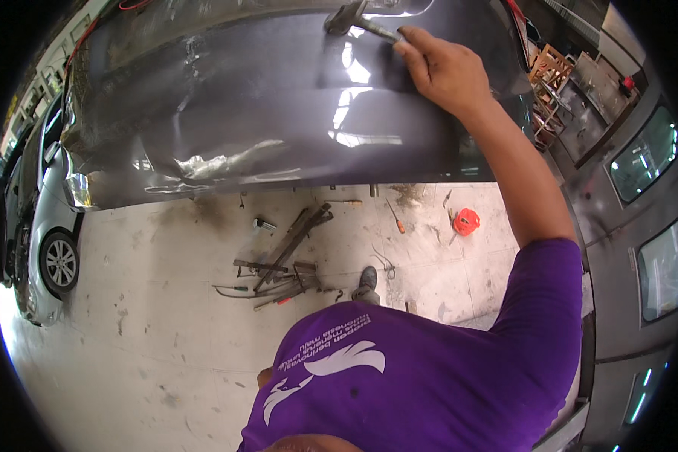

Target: The person repairs the body of a car by hammering out a dent on a hatchback door with a body hammer.

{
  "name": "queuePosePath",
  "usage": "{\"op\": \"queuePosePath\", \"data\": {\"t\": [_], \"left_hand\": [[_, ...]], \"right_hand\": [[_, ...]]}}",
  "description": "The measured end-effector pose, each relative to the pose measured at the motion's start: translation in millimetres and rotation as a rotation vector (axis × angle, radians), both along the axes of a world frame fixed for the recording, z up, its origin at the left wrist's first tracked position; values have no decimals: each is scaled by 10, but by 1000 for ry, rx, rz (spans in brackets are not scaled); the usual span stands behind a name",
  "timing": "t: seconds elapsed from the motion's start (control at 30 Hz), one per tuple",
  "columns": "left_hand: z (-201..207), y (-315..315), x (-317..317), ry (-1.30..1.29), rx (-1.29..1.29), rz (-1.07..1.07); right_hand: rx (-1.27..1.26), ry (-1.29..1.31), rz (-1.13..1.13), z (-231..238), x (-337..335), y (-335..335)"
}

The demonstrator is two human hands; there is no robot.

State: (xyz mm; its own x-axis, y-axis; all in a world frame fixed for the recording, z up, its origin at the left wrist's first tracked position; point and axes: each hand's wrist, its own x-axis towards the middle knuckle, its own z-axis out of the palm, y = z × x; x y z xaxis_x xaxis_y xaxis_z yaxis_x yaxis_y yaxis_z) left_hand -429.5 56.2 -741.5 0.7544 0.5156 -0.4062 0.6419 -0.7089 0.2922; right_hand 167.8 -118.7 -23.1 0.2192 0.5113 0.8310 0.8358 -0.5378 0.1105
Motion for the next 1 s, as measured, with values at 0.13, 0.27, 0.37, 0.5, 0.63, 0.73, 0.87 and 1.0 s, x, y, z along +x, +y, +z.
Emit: {"op": "queuePosePath", "data": {"t": [0.13, 0.27, 0.37, 0.5, 0.63, 0.73, 0.87, 1.0], "left_hand": [[-96, -98, -9, 58, -2, -54], [-260, -151, -140, 49, -82, 11], [-281, -164, -240, 18, -72, 2], [558, -38, 83, 6, -52, 12], [259, 25, -7, -100, -11, 48], [551, 125, 152, -1, -11, -29], [478, 192, 326, 173, -90, -37], [-152, 163, 175, 129, -97, -113]], "right_hand": [[6, 75, 25, 35, -160, -108], [-132, 72, 77, -145, -123, -138], [11, 142, 63, 7, -241, -42], [-281, -24, 109, -199, -319, -45], [-128, 182, 106, 10, -525, 11], [-267, 295, 138, -115, -505, -66], [-205, 382, 100, -9, -560, -27], [-361, 258, 83, -85, -552, -38]]}}
